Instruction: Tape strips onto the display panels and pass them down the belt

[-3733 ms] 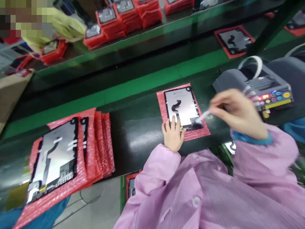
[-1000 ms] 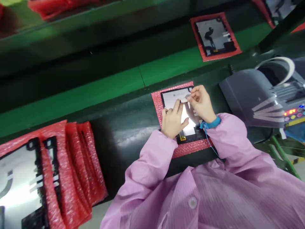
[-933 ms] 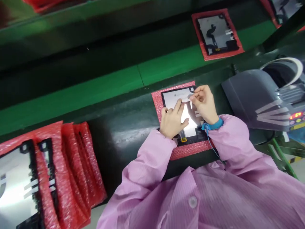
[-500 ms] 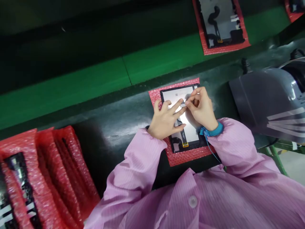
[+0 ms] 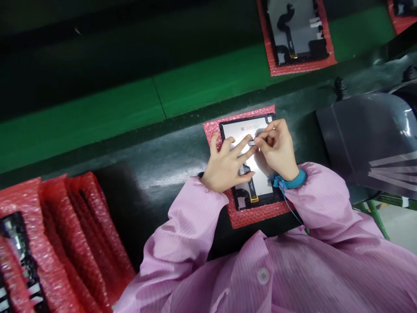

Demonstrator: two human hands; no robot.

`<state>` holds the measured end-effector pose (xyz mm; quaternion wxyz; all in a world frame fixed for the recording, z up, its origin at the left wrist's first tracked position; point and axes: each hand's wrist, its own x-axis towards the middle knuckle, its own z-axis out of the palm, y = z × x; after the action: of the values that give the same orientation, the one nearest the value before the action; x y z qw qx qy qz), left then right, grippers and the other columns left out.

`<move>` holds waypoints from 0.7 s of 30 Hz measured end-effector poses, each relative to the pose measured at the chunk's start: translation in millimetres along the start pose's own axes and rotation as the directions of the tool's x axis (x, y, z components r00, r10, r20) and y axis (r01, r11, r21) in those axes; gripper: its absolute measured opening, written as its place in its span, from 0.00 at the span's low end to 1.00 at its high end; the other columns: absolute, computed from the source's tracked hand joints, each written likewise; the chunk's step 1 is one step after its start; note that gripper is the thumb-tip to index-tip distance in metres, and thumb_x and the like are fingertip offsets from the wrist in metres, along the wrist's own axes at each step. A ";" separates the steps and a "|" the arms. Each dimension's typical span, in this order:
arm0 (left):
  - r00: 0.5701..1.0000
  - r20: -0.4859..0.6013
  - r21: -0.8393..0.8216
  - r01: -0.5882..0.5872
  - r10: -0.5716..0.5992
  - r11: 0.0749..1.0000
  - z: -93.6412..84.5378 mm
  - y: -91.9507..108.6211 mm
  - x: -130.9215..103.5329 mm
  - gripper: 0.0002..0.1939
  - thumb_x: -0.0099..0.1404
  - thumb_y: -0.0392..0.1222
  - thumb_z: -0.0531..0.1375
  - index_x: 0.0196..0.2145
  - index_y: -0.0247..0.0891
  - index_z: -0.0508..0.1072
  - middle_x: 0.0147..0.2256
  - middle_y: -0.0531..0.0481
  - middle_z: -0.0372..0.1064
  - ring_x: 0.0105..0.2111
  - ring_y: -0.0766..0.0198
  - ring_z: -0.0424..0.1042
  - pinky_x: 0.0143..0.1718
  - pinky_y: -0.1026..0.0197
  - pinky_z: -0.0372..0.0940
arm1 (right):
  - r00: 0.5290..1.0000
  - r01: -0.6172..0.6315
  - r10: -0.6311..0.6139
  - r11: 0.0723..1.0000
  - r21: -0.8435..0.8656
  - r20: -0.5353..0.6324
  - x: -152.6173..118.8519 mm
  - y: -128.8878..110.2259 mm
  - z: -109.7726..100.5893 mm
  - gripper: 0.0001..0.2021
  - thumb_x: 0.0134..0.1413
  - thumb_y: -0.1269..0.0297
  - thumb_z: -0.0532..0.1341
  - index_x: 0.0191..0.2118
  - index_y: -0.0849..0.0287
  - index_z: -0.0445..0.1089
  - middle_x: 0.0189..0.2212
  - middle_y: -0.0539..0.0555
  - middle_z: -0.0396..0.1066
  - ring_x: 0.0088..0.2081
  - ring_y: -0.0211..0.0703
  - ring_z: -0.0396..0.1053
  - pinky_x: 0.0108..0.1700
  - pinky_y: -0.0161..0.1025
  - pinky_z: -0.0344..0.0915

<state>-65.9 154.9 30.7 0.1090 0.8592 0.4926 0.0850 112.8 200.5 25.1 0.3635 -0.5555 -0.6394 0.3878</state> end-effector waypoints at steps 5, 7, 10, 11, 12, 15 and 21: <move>0.999 -0.031 -0.017 -0.015 0.014 1.000 0.5 -0.9 -0.3 0.33 0.65 0.60 0.61 0.65 0.52 0.66 0.68 0.50 0.57 0.59 0.40 0.59 0.66 0.27 0.38 | 1.000 0.016 -0.016 1.000 -0.004 0.025 1.1 3.1 -2.0 0.15 0.60 0.58 0.61 0.49 0.51 0.58 0.29 0.46 0.67 0.25 0.38 0.62 0.30 0.42 0.62; 0.999 -0.043 -0.031 -0.016 0.015 0.999 1.3 -1.4 -0.5 0.33 0.64 0.59 0.61 0.65 0.52 0.66 0.68 0.50 0.57 0.59 0.41 0.59 0.66 0.27 0.38 | 0.999 0.016 -0.017 1.000 0.007 0.028 1.6 2.8 -3.0 0.14 0.60 0.58 0.61 0.48 0.51 0.57 0.29 0.46 0.67 0.26 0.38 0.63 0.30 0.42 0.62; 0.999 -0.053 -0.050 -0.010 0.007 0.999 1.7 -1.7 -0.3 0.32 0.63 0.59 0.62 0.64 0.53 0.68 0.68 0.50 0.58 0.59 0.41 0.60 0.67 0.27 0.37 | 0.998 0.010 -0.007 0.999 -0.051 0.061 1.1 -0.9 -3.9 0.15 0.58 0.60 0.62 0.48 0.51 0.58 0.30 0.46 0.69 0.25 0.38 0.62 0.31 0.42 0.63; 0.999 -0.050 -0.054 -0.006 0.003 0.999 1.4 -1.6 -0.1 0.32 0.63 0.59 0.62 0.63 0.53 0.68 0.68 0.50 0.58 0.59 0.41 0.60 0.67 0.27 0.37 | 0.998 0.013 -0.007 0.997 -0.077 0.069 0.7 -2.7 -4.1 0.16 0.58 0.61 0.62 0.49 0.51 0.58 0.30 0.46 0.69 0.24 0.38 0.62 0.31 0.43 0.63; 0.999 -0.043 -0.056 -0.003 0.000 0.998 0.9 -1.6 0.2 0.32 0.63 0.59 0.62 0.63 0.53 0.68 0.67 0.50 0.58 0.59 0.41 0.60 0.67 0.27 0.36 | 0.997 0.016 -0.009 0.995 -0.098 0.073 0.4 -4.3 -4.2 0.16 0.57 0.62 0.62 0.49 0.51 0.58 0.30 0.46 0.70 0.24 0.38 0.63 0.31 0.43 0.63; 1.000 -0.007 -0.056 0.009 -0.009 0.998 -1.1 -1.4 1.2 0.32 0.63 0.59 0.62 0.64 0.53 0.68 0.68 0.50 0.58 0.59 0.41 0.59 0.67 0.28 0.35 | 0.998 0.026 -0.018 0.991 -0.129 0.068 0.2 -7.5 -4.7 0.17 0.56 0.65 0.61 0.49 0.51 0.58 0.30 0.46 0.70 0.25 0.39 0.64 0.32 0.44 0.64; 1.000 -0.008 -0.052 -0.001 0.001 0.999 -0.3 -1.9 1.0 0.33 0.63 0.59 0.62 0.64 0.51 0.67 0.68 0.49 0.58 0.60 0.40 0.59 0.67 0.27 0.33 | 0.998 -0.001 0.008 0.993 -0.114 0.061 1.2 -6.2 -4.4 0.15 0.53 0.70 0.61 0.45 0.52 0.59 0.30 0.46 0.71 0.27 0.39 0.66 0.33 0.43 0.64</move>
<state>-67.1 156.8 30.6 0.1292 0.8561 0.4901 0.1013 114.0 201.6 32.6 0.3103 -0.5647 -0.6701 0.3684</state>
